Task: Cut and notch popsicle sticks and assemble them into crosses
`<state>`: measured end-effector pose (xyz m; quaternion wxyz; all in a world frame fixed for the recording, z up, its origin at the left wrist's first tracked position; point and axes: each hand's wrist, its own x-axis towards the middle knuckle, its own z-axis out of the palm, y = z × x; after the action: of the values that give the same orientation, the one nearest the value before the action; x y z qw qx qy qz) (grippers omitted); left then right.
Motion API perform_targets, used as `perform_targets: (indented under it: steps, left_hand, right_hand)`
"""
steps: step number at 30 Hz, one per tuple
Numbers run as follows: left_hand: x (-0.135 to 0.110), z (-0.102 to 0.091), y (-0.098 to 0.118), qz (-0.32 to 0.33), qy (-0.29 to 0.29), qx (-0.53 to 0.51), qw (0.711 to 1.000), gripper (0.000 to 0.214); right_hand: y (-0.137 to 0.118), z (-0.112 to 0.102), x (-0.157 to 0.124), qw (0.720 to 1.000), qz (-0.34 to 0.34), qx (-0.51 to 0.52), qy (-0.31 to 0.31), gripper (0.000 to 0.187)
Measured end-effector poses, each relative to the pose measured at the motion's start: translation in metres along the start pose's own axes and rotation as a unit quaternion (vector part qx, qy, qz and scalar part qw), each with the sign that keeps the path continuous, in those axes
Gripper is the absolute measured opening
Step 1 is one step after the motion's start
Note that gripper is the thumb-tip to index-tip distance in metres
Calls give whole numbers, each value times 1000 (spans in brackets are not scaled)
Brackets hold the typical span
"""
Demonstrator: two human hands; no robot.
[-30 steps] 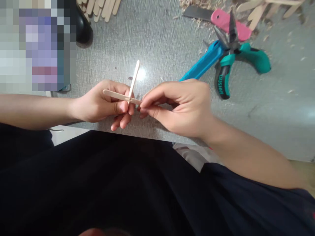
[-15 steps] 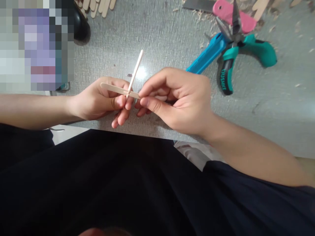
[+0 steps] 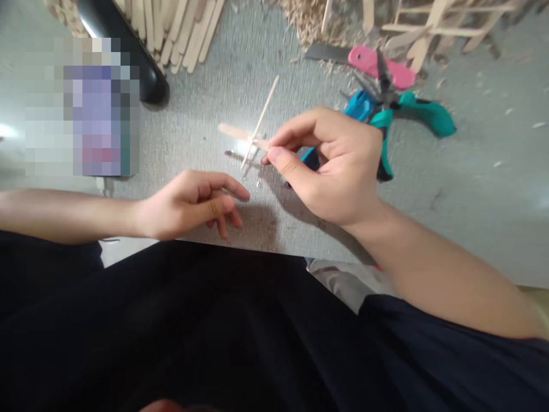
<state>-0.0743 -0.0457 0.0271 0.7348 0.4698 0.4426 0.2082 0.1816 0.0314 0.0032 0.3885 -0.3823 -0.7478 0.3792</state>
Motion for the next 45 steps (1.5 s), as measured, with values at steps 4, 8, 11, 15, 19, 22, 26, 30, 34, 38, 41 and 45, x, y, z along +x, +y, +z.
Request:
perform_targets:
  steps: [4,8,11,15,19,22,26,30,34,38,41,45]
  left_hand:
    - [-8,3,4,63,-11,240,969,21]
    - [-17,2,30,75,-6,391,917,26]
    - [-21,-13,57,72,78,481,870,27]
    - [6,-76,80,77,286,593,749,29]
    - [68,-156,81,89,370,654,654,31]
    - [104,-192,74,10,358,679,641,34]
    - [116,-207,72,-32,331,668,666,49]
    - [106,-206,82,-96,327,654,675,66]
    - [87,-202,87,-81,321,661,673,74]
    - [71,-201,85,11,284,652,703,71]
    - [65,-195,85,50,298,632,714,72]
    - [59,-172,96,-15,324,639,697,59]
  right_hand:
    - [16,-5,12,991,-37,-114,-53,6]
    - [24,-3,16,969,-87,-197,-118,13]
    - [29,-3,17,962,-113,-225,-110,18]
    - [37,-18,24,956,-138,-227,-124,20]
    - [46,-45,35,948,-154,-237,-147,37]
    - [53,-59,42,934,-168,-259,-179,41]
    - [59,-65,46,920,-189,-275,-206,39]
    - [62,-64,45,917,-186,-286,-208,35]
    - [63,-65,46,907,-188,-303,-225,32]
    - [61,-69,46,904,-196,-293,-243,30]
    - [59,-71,45,907,-196,-278,-250,34]
    - [62,-71,39,917,-179,-255,-247,47]
